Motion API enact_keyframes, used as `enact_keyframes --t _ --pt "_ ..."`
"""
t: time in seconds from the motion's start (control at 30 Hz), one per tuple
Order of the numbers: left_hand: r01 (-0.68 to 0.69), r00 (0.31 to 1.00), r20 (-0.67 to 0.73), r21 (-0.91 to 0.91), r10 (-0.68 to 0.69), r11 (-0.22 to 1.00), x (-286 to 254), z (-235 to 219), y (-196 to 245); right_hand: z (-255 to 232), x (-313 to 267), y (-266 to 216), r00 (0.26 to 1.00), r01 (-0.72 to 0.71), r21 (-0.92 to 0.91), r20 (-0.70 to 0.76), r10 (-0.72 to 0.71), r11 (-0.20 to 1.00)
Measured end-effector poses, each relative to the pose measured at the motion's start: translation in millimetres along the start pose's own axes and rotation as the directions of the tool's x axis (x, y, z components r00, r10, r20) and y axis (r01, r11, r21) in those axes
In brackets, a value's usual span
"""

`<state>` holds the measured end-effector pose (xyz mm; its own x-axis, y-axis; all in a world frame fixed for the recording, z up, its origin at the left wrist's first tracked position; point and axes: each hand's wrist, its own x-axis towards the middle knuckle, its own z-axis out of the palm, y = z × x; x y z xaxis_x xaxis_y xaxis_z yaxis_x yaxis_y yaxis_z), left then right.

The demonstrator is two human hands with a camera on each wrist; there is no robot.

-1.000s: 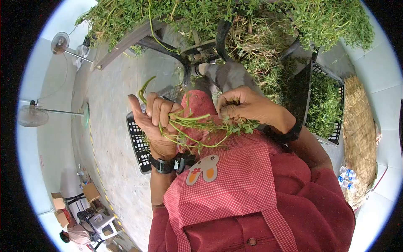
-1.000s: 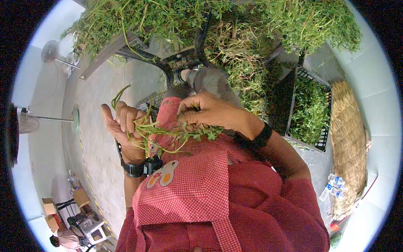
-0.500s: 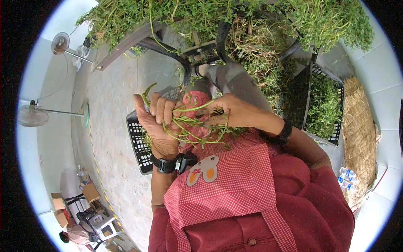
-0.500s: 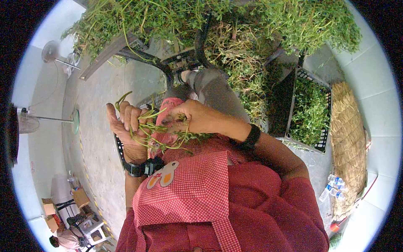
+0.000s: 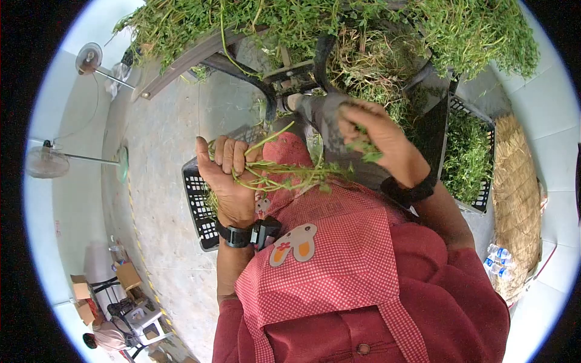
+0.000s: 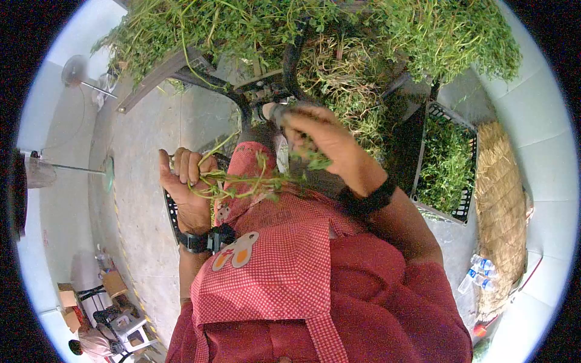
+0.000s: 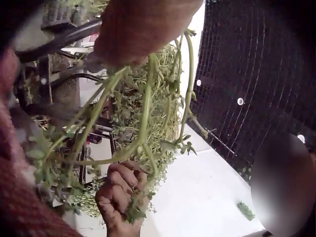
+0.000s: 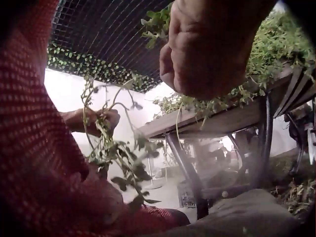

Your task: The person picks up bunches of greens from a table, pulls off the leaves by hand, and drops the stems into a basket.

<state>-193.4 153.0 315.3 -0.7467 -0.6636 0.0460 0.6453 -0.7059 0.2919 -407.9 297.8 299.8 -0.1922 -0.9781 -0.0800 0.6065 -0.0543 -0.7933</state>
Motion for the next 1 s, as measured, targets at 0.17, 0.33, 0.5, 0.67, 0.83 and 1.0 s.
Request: enact_keyframes --t 0.17,0.33,0.5,0.67,0.83,1.0 --pt "-0.068 0.988 -0.134 0.070 0.077 0.995 2 -2 -5 11 -16 -16 0.997 -0.057 0.052 -0.040 0.059 0.997" --pt "-0.070 0.978 -0.183 0.143 0.096 0.987 4 -5 -5 41 -13 -4 0.967 0.244 -0.713 0.232 -0.107 0.657" --pt "-0.062 0.965 -0.239 0.197 0.109 0.978 4 -9 -5 53 -6 15 0.916 0.397 -0.855 0.389 -0.095 0.334" --pt "-0.111 0.934 -0.316 0.189 0.168 0.976 3 -7 -10 48 -1 28 0.907 0.414 -0.876 0.419 -0.038 0.246" --pt "-0.035 0.921 -0.364 0.281 0.140 0.959 3 -7 -17 27 2 39 0.904 0.228 -0.971 0.240 -0.353 -0.074" --pt "-0.049 0.799 -0.539 0.385 0.268 0.921 7 25 -32 -21 -6 21 0.845 -0.026 -0.995 0.029 -0.534 -0.095"
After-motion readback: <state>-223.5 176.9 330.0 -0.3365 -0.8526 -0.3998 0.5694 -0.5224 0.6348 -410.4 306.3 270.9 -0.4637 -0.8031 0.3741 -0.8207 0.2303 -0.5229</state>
